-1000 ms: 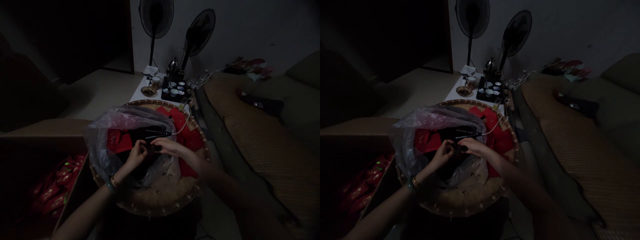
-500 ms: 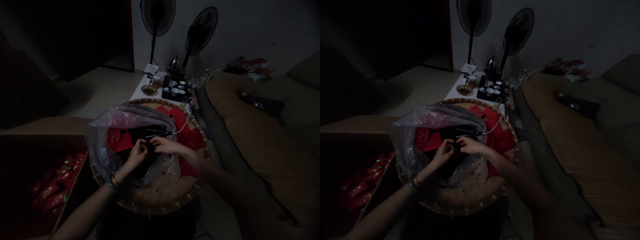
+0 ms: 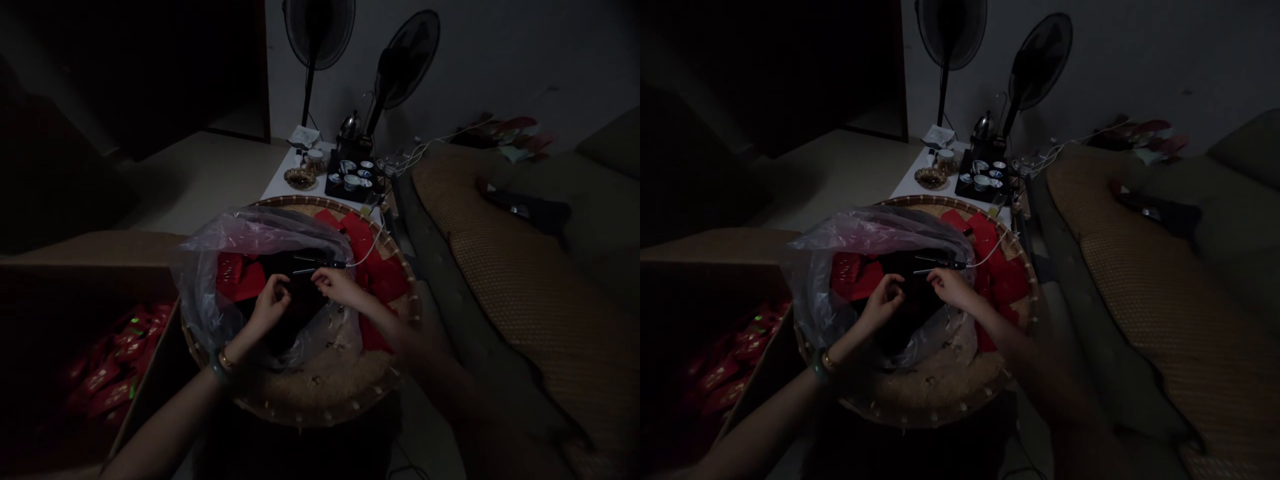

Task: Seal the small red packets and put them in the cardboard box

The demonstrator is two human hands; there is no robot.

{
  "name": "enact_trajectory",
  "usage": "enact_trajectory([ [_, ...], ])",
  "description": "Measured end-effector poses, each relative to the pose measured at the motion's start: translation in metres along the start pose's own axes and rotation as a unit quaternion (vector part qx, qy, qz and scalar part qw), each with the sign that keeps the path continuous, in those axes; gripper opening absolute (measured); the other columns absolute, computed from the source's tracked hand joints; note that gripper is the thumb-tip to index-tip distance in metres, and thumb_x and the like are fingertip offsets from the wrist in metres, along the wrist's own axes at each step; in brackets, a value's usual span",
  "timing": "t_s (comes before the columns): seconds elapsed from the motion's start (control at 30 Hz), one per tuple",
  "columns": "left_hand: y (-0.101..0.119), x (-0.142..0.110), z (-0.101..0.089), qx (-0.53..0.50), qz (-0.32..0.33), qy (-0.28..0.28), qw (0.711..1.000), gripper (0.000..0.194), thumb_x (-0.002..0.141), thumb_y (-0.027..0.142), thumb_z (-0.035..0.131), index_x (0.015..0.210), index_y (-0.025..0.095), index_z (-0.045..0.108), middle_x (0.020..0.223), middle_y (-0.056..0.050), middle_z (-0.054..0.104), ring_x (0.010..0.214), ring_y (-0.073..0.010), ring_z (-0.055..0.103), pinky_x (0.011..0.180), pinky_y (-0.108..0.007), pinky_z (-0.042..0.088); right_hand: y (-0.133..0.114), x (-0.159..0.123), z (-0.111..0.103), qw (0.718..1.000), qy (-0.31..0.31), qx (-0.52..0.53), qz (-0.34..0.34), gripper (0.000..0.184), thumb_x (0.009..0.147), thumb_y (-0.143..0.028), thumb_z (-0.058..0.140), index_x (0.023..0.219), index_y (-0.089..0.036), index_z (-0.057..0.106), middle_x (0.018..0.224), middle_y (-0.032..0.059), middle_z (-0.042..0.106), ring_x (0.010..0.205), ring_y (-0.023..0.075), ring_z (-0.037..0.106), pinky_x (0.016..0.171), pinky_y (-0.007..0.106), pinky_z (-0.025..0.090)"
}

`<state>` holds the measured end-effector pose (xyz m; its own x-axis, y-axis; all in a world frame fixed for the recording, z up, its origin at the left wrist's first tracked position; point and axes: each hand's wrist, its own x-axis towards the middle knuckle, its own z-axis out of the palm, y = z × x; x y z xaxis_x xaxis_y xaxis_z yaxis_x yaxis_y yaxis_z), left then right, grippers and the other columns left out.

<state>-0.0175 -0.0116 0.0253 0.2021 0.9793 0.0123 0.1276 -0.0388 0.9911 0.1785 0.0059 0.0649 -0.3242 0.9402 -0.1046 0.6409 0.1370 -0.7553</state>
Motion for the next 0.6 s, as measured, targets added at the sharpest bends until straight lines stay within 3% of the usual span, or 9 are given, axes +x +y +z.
enact_trajectory([
  [0.07, 0.0, 0.0, -0.001, -0.017, -0.011, -0.009, 1.0, 0.03, 0.068, 0.018, 0.053, 0.098, 0.02, 0.046, 0.064, 0.007, 0.047, 0.056, -0.008, 0.048, 0.052, -0.018, 0.037, 0.018, -0.001, 0.01, 0.995, -0.061, -0.077, -0.003, 0.029, 0.07, -0.003, 0.051, 0.087, -0.02, 0.066, 0.077, 0.0038, 0.065, 0.073, 0.0173, 0.061, 0.072, 0.03, 0.046],
  [0.13, -0.001, -0.001, -0.001, -0.045, -0.027, -0.017, 0.998, 0.03, 0.068, 0.02, 0.054, 0.096, 0.019, 0.045, 0.064, 0.007, 0.048, 0.054, -0.0076, 0.048, 0.051, -0.018, 0.039, 0.029, -0.003, 0.022, 0.985, -0.086, -0.147, -0.006, 0.032, 0.067, -0.004, 0.057, 0.094, -0.02, 0.066, 0.088, 0.007, 0.065, 0.084, 0.021, 0.061, 0.076, 0.031, 0.045],
  [0.23, -0.002, -0.001, 0.0, -0.096, -0.053, -0.024, 0.994, 0.032, 0.066, 0.024, 0.058, 0.095, 0.019, 0.044, 0.062, 0.008, 0.047, 0.051, -0.0071, 0.048, 0.049, -0.019, 0.043, 0.03, -0.005, 0.04, 0.977, -0.086, -0.196, 0.004, 0.042, 0.068, -0.012, 0.065, 0.108, -0.023, 0.06, 0.103, 0.0089, 0.061, 0.093, 0.0233, 0.06, 0.079, 0.032, 0.044],
  [0.37, -0.002, -0.001, -0.001, -0.137, -0.094, -0.035, 0.986, 0.037, 0.063, 0.025, 0.062, 0.093, 0.019, 0.043, 0.058, 0.01, 0.046, 0.047, -0.0062, 0.046, 0.047, -0.019, 0.046, 0.021, -0.001, 0.056, 0.954, -0.092, -0.284, 0.036, 0.05, 0.066, -0.023, 0.071, 0.113, -0.023, 0.052, 0.106, 0.0096, 0.059, 0.095, 0.0241, 0.06, 0.078, 0.032, 0.046],
  [0.6, 0.001, -0.001, -0.005, -0.155, -0.117, -0.016, 0.981, 0.038, 0.059, 0.026, 0.064, 0.092, 0.018, 0.046, 0.058, 0.01, 0.047, 0.049, -0.0064, 0.047, 0.049, -0.023, 0.052, 0.016, -0.004, 0.066, 0.924, -0.068, -0.372, 0.045, 0.038, 0.075, -0.024, 0.063, 0.11, -0.018, 0.048, 0.105, 0.0102, 0.06, 0.093, 0.0233, 0.061, 0.072, 0.031, 0.048],
])
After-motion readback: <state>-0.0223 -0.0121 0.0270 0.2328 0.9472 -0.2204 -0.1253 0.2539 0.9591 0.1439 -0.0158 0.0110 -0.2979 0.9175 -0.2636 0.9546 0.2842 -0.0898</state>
